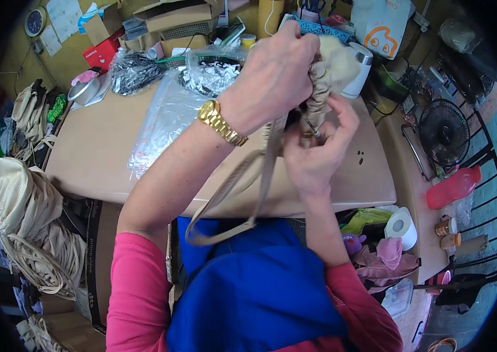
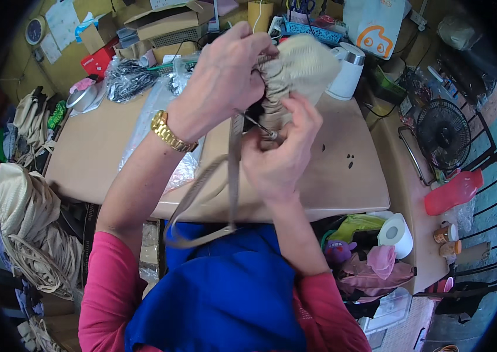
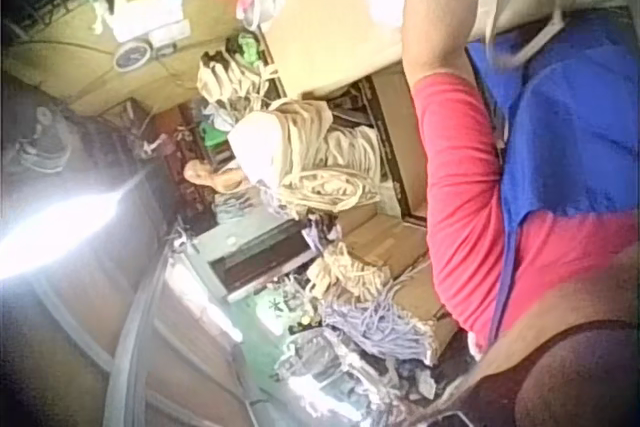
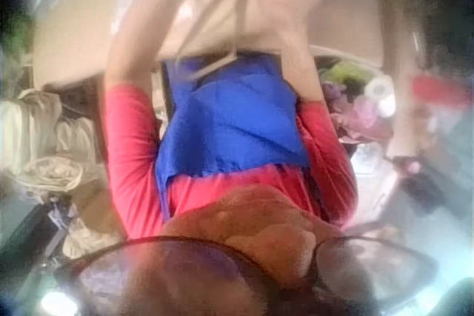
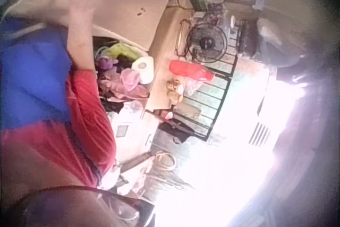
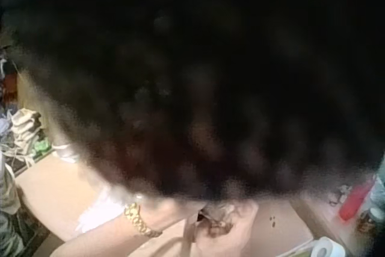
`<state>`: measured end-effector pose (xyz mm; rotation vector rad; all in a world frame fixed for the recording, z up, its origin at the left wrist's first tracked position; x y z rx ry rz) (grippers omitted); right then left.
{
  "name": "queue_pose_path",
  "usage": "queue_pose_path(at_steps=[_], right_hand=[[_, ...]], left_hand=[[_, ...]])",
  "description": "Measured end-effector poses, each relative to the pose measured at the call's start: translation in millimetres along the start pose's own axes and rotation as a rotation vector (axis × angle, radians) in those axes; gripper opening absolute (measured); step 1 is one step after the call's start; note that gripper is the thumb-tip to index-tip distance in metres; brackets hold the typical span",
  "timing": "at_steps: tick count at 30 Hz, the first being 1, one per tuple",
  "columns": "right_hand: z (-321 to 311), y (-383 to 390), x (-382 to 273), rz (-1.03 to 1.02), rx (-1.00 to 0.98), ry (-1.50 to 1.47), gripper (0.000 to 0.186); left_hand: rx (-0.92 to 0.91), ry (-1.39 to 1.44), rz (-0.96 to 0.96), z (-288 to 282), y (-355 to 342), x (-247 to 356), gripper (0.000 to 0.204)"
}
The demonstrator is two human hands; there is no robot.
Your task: The person attaches a lining to a cream-colored bag, using a needle and thread to stitch the fabric parts together at a workshop table. They pull the thread through the material, turn the bag over to check the work, and then repeat the stitching process on another part of the bag.
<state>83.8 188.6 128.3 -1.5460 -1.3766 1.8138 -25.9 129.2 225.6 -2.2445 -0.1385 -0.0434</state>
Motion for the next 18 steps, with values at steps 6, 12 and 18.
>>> queue_pose_path(at_steps=[6,12,18], right_hand=[[-37,-49,-1,-0.242,0.152,0.187,0.03],[9,29,114,0.346,-0.624,-0.081,0.017],[19,56,94,0.431,-0.993,-0.138,0.031]], left_hand=[[-0.14,0.031,0.034,1,53,-11,0.024],[-0.324,0.83,-0.406,65,202,6,0.042],[-0.528,1.049,-0.594,71,234,14,0.057]])
Point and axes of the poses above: each hand's wrist, its own y-axis away from the middle knuckle, its own z-axis out of the palm, x = y × z, the point moved 1 cm from there along -y, towards the middle knuckle, and after that the axes turned 6 degrees about -x, right-handed, at the moved point
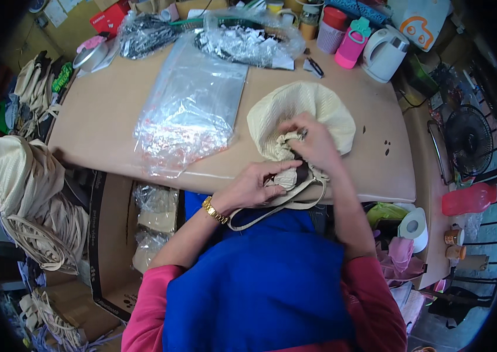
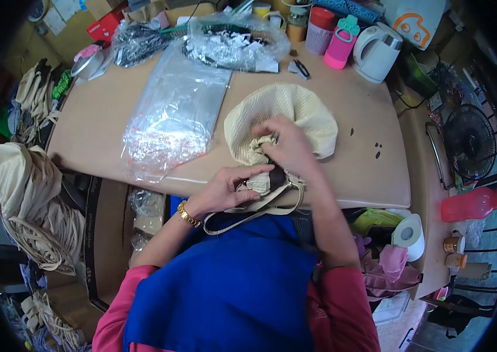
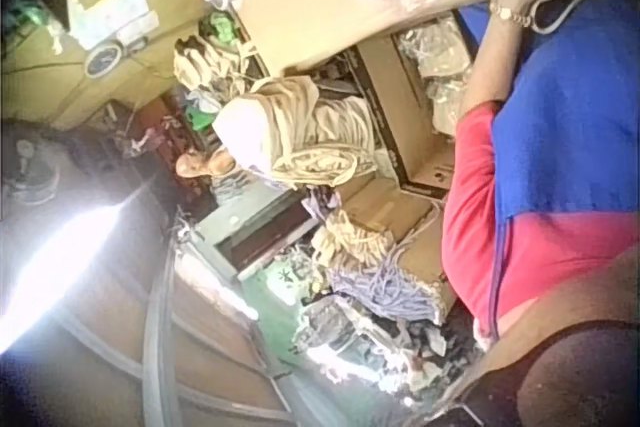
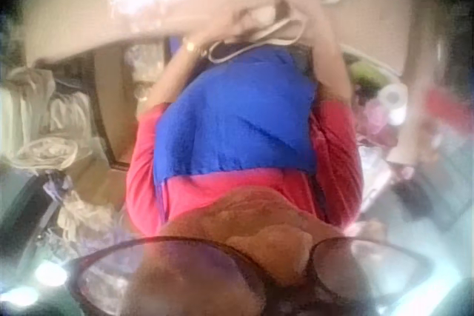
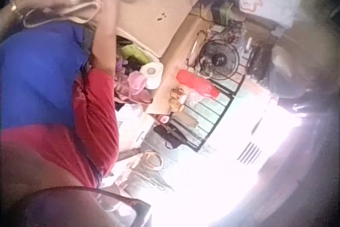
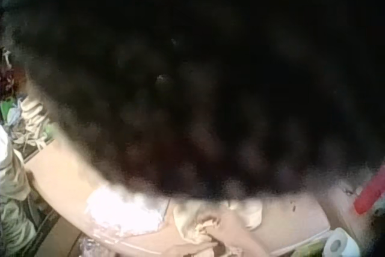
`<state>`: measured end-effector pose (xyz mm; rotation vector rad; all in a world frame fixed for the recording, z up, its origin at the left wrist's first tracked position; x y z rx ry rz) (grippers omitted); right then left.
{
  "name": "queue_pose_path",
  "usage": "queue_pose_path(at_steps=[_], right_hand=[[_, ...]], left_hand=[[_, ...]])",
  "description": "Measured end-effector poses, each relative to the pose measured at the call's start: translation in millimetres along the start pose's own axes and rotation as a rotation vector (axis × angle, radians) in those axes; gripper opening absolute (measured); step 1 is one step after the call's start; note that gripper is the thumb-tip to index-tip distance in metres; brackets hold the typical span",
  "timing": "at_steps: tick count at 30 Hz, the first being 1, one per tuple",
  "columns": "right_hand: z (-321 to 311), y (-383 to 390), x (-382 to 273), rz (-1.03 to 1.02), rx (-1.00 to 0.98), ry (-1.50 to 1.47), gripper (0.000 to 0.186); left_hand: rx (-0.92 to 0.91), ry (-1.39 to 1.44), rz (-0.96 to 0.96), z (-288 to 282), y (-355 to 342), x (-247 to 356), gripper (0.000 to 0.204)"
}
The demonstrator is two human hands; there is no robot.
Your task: The person attaches a lining to a cream-colored bag, using a needle and thread to stitch the fabric parts together at a workshop table. They pull the thread through the material, turn the bag over to check the work, and then repeat the stitching process on another part of the bag.
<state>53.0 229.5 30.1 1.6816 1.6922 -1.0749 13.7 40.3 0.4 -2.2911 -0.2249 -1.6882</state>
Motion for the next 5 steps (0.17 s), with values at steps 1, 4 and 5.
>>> queue_pose_path(at_steps=[1,4,5], right_hand=[[-12,3,-12,0.031,-0.051,-0.155,0.036],[-25,24,-25,-0.093,0.064,-0.374,0.045],[-24,25,-22,-0.08,0.063,-0.372,0.045]], left_hand=[[0.003,0.03,-0.025,-2,1,1,0.058],[0.025,-0.075,-0.068,-6,6,-10,0.065],[0.012,-0.071,-0.118,-7,7,-10,0.067]])
Point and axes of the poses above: each hand's wrist, its own y-axis away from the middle knuckle, its own z-axis out of the palm, x = y × z, the point moved 1 cm from there along -y, towards the middle knuckle, and after that the axes turned 6 degrees about -x, right-handed, at the moved point
